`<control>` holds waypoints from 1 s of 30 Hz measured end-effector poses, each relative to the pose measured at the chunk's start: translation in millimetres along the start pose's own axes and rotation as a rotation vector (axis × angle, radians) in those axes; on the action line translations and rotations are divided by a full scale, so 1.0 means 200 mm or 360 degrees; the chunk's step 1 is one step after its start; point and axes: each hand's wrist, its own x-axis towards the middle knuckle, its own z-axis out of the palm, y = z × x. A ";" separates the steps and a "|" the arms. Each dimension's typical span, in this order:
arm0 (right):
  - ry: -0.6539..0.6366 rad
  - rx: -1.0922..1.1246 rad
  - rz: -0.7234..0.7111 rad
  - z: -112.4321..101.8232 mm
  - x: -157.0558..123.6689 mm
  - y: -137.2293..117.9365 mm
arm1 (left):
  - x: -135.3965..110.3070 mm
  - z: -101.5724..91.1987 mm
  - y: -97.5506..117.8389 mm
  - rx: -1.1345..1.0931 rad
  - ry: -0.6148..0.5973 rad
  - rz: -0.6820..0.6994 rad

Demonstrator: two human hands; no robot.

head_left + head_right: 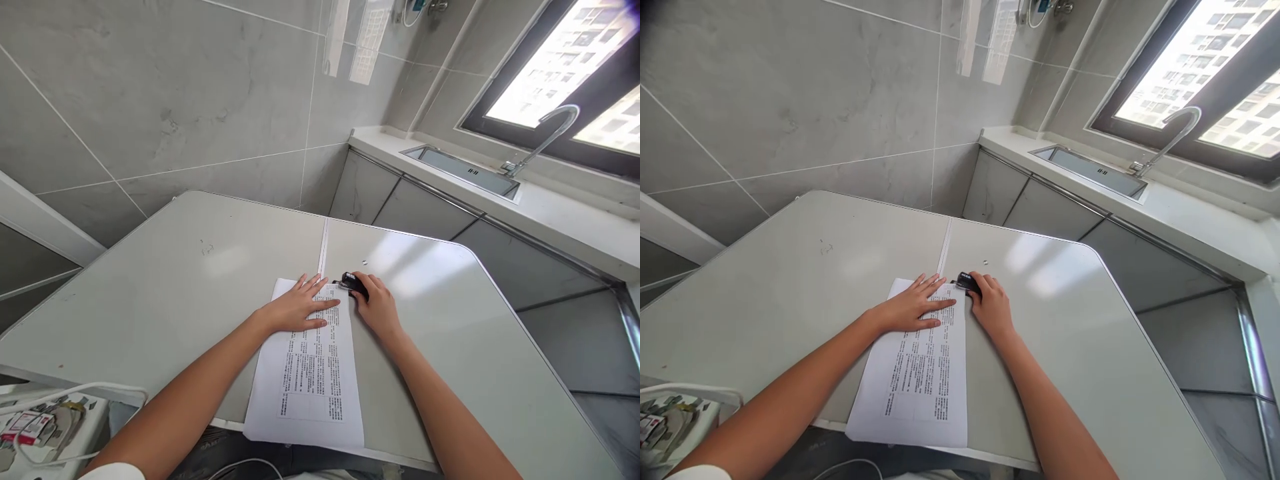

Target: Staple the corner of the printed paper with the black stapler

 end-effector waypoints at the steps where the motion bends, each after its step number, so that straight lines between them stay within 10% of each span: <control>1: 0.0086 -0.0024 0.0076 0.00 0.00 0.02 | 0.00 0.00 0.00 0.0001 0.0002 0.0001; 8: 0.0487 0.0225 0.0212 -0.02 0.01 -0.07 | 0.01 -0.08 -0.02 -0.0375 0.0635 -0.0219; 11: 0.0222 0.0518 0.0177 0.00 -0.04 -0.24 | 0.00 -0.13 -0.07 -0.1080 0.1157 -0.0460; 18: -0.0570 0.0719 -0.0063 0.09 -0.14 -0.48 | -0.07 -0.26 -0.24 -0.2895 0.1666 -0.0332; 30: -0.1110 0.0391 0.0027 -0.29 -0.06 0.00 | -0.10 -0.23 -0.29 -0.3058 0.1807 -0.0432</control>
